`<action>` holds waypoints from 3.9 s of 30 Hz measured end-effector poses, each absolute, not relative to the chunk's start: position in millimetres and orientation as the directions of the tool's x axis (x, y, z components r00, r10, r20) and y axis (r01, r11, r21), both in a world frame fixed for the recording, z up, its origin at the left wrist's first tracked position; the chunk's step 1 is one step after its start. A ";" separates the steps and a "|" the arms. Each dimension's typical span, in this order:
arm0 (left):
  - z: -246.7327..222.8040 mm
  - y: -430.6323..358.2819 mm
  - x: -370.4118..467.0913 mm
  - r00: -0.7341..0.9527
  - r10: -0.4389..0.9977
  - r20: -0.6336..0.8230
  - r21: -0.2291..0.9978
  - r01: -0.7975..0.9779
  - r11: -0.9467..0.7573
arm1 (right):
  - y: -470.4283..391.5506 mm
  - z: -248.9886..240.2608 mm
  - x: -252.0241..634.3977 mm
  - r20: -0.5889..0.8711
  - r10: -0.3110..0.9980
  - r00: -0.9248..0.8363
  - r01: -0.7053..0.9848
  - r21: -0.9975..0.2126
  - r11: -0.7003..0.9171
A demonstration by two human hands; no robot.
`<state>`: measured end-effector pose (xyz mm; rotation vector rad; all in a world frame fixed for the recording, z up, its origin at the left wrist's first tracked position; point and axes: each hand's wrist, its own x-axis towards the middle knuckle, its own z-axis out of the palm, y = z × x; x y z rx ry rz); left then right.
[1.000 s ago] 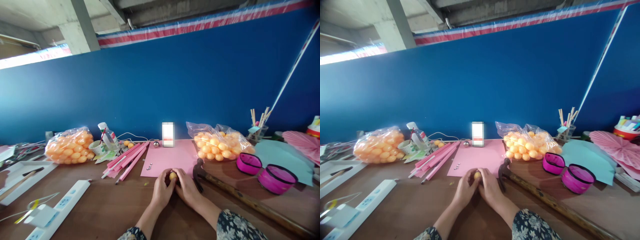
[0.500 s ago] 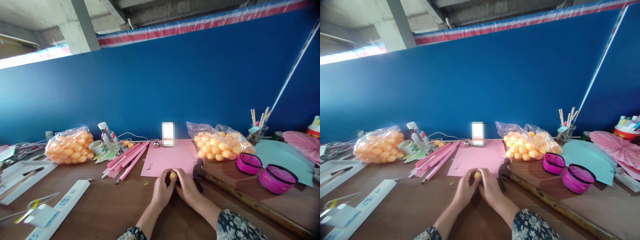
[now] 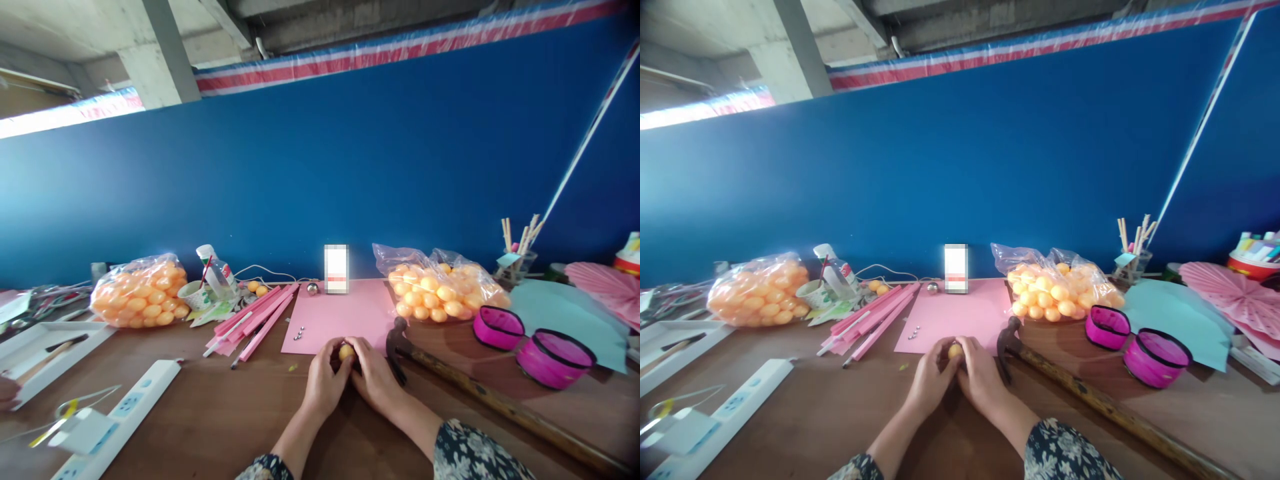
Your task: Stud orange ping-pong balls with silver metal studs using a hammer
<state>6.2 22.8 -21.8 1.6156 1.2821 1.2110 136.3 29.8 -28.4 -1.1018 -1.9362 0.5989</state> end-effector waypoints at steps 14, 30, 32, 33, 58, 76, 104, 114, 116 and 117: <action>-12.1 19.1 6.6 0.027 0.968 0.249 0.930 0.273 -0.247 | 29.5 -27.3 135.3 0.450 0.865 -0.223 0.409 -0.762 0.502; -6.7 16.6 8.1 -0.044 0.980 0.195 0.978 0.080 -0.191 | 20.5 -6.2 137.5 0.565 0.784 -0.255 0.413 -0.670 0.617; -5.0 17.1 7.4 -0.058 0.978 0.199 0.973 0.126 -0.191 | 20.7 -7.6 136.7 0.566 0.781 -0.262 0.397 -0.675 0.622; -4.4 17.3 7.1 -0.059 0.978 0.202 0.972 0.133 -0.193 | 20.9 -8.6 136.2 0.562 0.786 -0.257 0.384 -0.687 0.617; -6.5 15.6 7.2 0.047 0.969 0.241 0.967 -0.100 -0.235 | 22.8 -7.4 135.5 0.365 0.914 -0.180 0.220 -0.890 0.399; -7.9 19.4 3.9 -0.068 0.976 0.208 0.977 -0.029 -0.210 | 21.9 -11.7 134.9 0.447 0.870 -0.207 0.249 -0.836 0.489; -5.1 17.5 6.5 -0.037 0.980 0.195 0.980 -0.042 -0.196 | 23.0 -13.9 133.2 0.441 0.880 -0.174 0.256 -0.843 0.473; -4.9 16.7 6.2 -0.017 0.984 0.175 0.982 -0.075 -0.176 | 21.1 -8.2 135.6 0.463 0.860 -0.215 0.277 -0.815 0.508; -3.6 16.4 6.7 -0.034 0.983 0.178 0.981 -0.068 -0.180 | 20.6 -6.5 135.4 0.479 0.849 -0.224 0.274 -0.805 0.526; -3.5 16.5 6.9 -0.042 0.983 0.178 0.982 -0.062 -0.180 | 20.4 -6.1 135.3 0.484 0.845 -0.227 0.275 -0.801 0.532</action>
